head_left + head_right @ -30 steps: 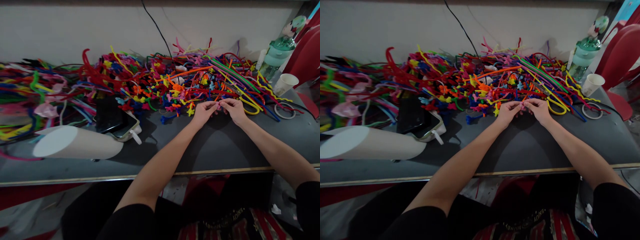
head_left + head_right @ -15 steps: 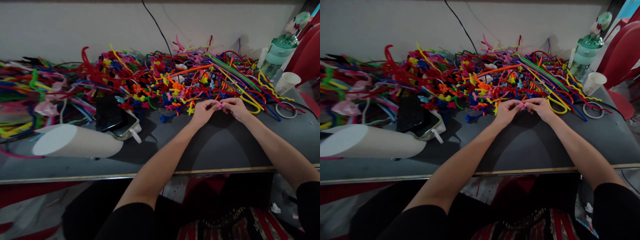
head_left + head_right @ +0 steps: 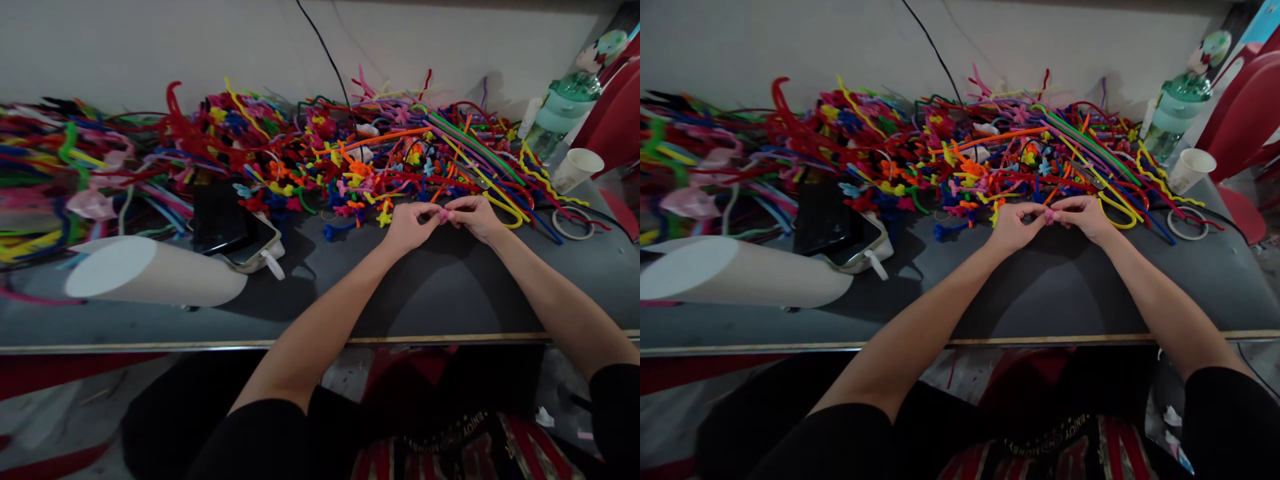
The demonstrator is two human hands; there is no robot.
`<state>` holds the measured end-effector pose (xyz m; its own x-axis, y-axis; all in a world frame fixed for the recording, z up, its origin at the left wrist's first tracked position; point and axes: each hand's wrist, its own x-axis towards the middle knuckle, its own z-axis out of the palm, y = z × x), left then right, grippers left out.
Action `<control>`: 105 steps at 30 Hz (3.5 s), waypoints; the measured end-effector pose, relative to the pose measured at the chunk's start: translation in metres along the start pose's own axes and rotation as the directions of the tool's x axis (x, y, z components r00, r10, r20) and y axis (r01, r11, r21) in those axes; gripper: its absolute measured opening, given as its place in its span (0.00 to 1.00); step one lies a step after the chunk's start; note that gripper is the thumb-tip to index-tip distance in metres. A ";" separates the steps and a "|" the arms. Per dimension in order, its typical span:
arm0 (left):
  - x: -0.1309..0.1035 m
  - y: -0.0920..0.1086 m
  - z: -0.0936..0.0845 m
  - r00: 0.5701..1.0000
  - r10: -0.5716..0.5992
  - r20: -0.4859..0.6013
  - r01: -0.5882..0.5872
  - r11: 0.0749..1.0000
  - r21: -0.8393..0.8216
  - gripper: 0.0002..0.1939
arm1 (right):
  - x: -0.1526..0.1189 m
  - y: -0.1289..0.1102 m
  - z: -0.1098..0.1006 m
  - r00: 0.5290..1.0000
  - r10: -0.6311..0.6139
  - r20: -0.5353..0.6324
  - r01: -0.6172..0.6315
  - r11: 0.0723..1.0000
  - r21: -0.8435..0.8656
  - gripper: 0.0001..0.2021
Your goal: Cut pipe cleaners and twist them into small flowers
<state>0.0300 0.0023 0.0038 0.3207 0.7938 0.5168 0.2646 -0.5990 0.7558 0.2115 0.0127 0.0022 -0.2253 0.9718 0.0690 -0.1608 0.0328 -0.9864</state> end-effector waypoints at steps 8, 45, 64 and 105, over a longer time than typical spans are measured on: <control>-0.004 -0.009 0.000 0.981 0.194 0.008 -0.183 0.911 0.369 0.08 | -0.005 0.001 0.000 0.999 -0.050 0.016 0.052 0.988 -0.142 0.15; 0.001 -0.011 0.000 0.985 0.111 -0.132 -0.085 0.978 0.192 0.14 | -0.008 0.005 0.008 0.879 -0.470 -0.084 0.339 0.738 -0.583 0.09; -0.003 -0.011 0.003 0.943 0.271 -0.194 -0.163 0.882 0.442 0.09 | -0.014 0.005 0.014 0.838 -0.527 0.143 0.413 0.441 -0.797 0.16; 0.009 -0.016 0.001 0.964 -0.264 -0.026 0.238 0.902 -0.361 0.16 | -0.004 0.011 0.014 0.984 -0.139 -0.115 0.106 0.962 -0.250 0.27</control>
<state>0.0294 0.0196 -0.0041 0.2154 0.9264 0.3089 -0.0135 -0.3135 0.9495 0.1971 0.0062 -0.0070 -0.0892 0.9782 0.1876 0.0617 0.1935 -0.9792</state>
